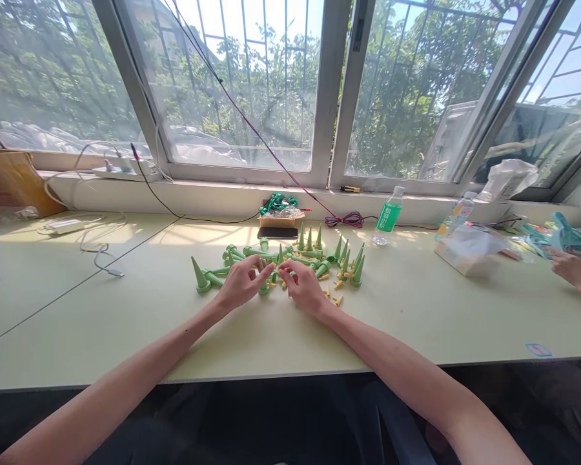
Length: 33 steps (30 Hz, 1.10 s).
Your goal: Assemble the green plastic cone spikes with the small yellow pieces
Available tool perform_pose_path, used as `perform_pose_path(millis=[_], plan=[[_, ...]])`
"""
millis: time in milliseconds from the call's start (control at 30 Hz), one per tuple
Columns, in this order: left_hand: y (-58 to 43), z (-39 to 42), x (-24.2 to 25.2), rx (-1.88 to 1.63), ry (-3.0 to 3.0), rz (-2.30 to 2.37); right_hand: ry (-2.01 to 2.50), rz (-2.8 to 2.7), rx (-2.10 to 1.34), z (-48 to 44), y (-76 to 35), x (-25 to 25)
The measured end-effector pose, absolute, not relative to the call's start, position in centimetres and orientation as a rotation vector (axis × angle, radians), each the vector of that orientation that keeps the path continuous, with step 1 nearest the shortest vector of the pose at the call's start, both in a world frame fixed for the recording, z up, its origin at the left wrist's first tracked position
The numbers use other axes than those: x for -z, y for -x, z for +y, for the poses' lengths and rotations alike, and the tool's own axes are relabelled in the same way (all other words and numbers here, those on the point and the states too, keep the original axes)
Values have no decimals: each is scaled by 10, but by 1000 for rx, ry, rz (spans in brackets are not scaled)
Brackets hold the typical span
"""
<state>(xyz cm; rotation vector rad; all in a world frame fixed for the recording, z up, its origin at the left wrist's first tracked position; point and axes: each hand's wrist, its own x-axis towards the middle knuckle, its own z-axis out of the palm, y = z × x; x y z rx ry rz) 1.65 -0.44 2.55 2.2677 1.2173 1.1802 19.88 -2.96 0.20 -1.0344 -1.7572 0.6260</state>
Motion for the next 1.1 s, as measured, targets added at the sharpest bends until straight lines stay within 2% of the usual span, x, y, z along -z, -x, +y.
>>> perform_pose_path(millis=[567,1100], plan=[[-14,4,-15,-964,-2077,1037,1066,-1691,-609,-27,-198,0],[-15,1,-20,-1058,-1980,949,1042,-1731,-635,-30,-198,-2]])
